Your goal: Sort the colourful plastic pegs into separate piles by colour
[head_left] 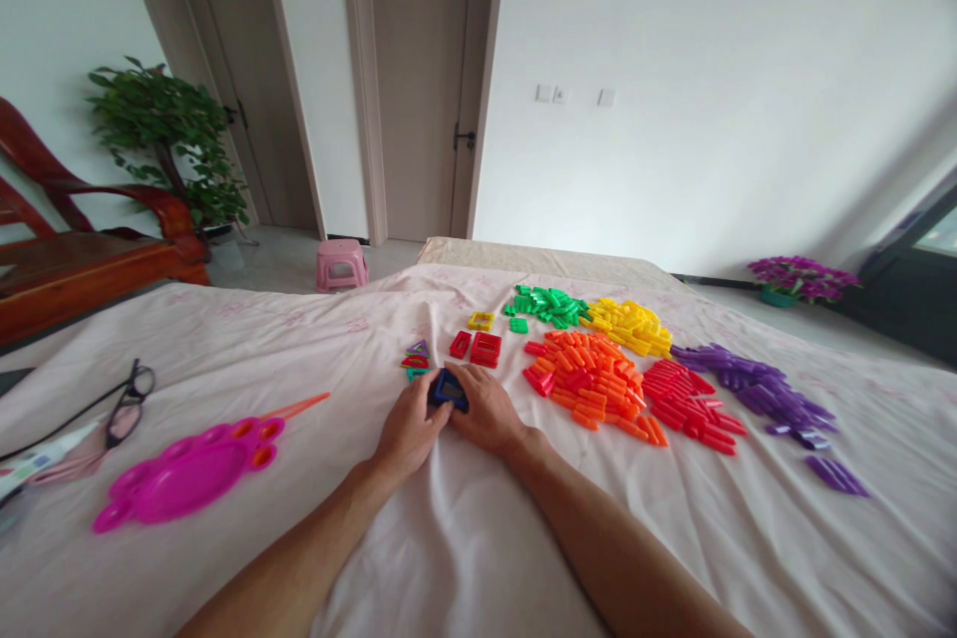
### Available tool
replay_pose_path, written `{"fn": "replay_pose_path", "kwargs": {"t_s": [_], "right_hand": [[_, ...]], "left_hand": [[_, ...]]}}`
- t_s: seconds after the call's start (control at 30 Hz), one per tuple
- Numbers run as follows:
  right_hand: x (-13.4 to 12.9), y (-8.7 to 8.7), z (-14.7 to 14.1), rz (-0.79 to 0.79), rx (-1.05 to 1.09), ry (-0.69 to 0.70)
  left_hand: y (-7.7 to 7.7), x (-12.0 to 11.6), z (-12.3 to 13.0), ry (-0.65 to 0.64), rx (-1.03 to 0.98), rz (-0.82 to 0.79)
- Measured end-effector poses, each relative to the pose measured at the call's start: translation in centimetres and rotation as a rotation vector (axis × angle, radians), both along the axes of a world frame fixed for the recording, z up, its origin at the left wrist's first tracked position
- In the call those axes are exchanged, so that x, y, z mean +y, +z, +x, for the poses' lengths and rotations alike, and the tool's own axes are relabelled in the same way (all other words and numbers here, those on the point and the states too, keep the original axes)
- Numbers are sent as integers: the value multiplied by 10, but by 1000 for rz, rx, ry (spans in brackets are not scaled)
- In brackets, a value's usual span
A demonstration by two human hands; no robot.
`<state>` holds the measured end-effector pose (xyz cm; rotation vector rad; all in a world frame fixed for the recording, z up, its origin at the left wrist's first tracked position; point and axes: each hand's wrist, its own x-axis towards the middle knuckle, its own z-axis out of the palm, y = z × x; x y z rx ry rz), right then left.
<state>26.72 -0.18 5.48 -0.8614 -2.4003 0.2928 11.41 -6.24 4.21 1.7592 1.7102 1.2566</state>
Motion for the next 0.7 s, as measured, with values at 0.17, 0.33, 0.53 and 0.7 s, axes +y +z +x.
{"fn": "replay_pose_path", "kwargs": {"t_s": [0.17,0.33,0.53,0.7], "right_hand": [[-2,2,1,18,-35,-12],[-4,4,1,29,-63,-69],[0,2,3,-2,-43,-70],[2,0,4,-7,-26,-65]], "left_hand": [[-4,2,-1,-7,-27,9],[-4,3,-1,-8,-49,6],[0,1,-1,-7,-14,-27],[2,1,0,7,9,-16]]}}
